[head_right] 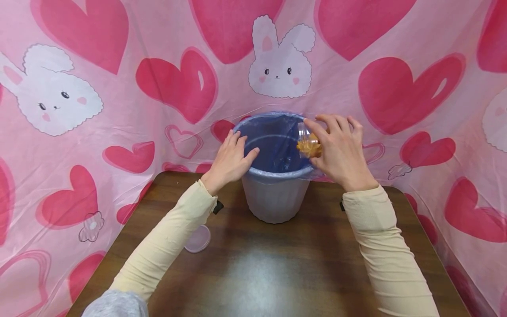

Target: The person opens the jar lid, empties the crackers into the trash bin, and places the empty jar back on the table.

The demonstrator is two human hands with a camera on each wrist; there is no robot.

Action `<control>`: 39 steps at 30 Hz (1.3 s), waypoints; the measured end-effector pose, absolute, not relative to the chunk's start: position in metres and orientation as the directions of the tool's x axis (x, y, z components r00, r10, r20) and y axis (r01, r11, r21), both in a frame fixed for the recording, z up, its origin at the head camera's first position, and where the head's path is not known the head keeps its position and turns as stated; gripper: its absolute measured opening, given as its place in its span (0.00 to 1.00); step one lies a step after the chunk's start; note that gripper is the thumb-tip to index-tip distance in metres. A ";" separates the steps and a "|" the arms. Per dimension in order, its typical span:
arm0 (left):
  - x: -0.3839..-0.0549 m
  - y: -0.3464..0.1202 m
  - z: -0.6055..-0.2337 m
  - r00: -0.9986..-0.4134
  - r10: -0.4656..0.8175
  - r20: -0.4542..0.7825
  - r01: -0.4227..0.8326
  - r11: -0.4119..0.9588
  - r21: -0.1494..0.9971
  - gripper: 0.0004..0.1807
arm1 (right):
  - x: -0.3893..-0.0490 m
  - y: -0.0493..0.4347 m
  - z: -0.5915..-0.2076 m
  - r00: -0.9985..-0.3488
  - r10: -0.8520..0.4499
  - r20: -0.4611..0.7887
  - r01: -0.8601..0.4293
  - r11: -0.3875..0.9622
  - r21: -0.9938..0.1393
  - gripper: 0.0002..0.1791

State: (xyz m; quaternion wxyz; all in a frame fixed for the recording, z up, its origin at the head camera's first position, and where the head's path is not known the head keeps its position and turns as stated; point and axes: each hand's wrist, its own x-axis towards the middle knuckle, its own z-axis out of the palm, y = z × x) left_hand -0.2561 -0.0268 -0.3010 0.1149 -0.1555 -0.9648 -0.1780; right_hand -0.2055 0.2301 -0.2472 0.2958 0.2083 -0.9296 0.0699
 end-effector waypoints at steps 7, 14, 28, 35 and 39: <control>-0.256 -0.026 -0.301 -0.927 0.257 0.275 0.339 0.887 0.313 0.39 | -0.204 0.230 -0.246 -0.741 -0.348 0.574 -0.421 0.907 0.007 0.51; -0.256 -0.026 -0.301 -0.927 0.255 0.274 0.336 0.888 0.313 0.38 | -0.203 0.230 -0.245 -0.737 -0.354 0.576 -0.422 0.907 0.017 0.51; -0.256 -0.027 -0.301 -0.924 0.254 0.287 0.341 0.887 0.312 0.38 | -0.204 0.230 -0.245 -0.732 -0.363 0.577 -0.426 0.904 0.029 0.51; -0.256 -0.026 -0.301 -0.923 0.256 0.286 0.342 0.887 0.311 0.38 | -0.205 0.229 -0.244 -0.716 -0.379 0.586 -0.433 0.900 0.053 0.51; -0.256 -0.026 -0.301 -0.923 0.256 0.288 0.342 0.889 0.305 0.38 | -0.205 0.229 -0.244 -0.704 -0.393 0.592 -0.440 0.895 0.070 0.49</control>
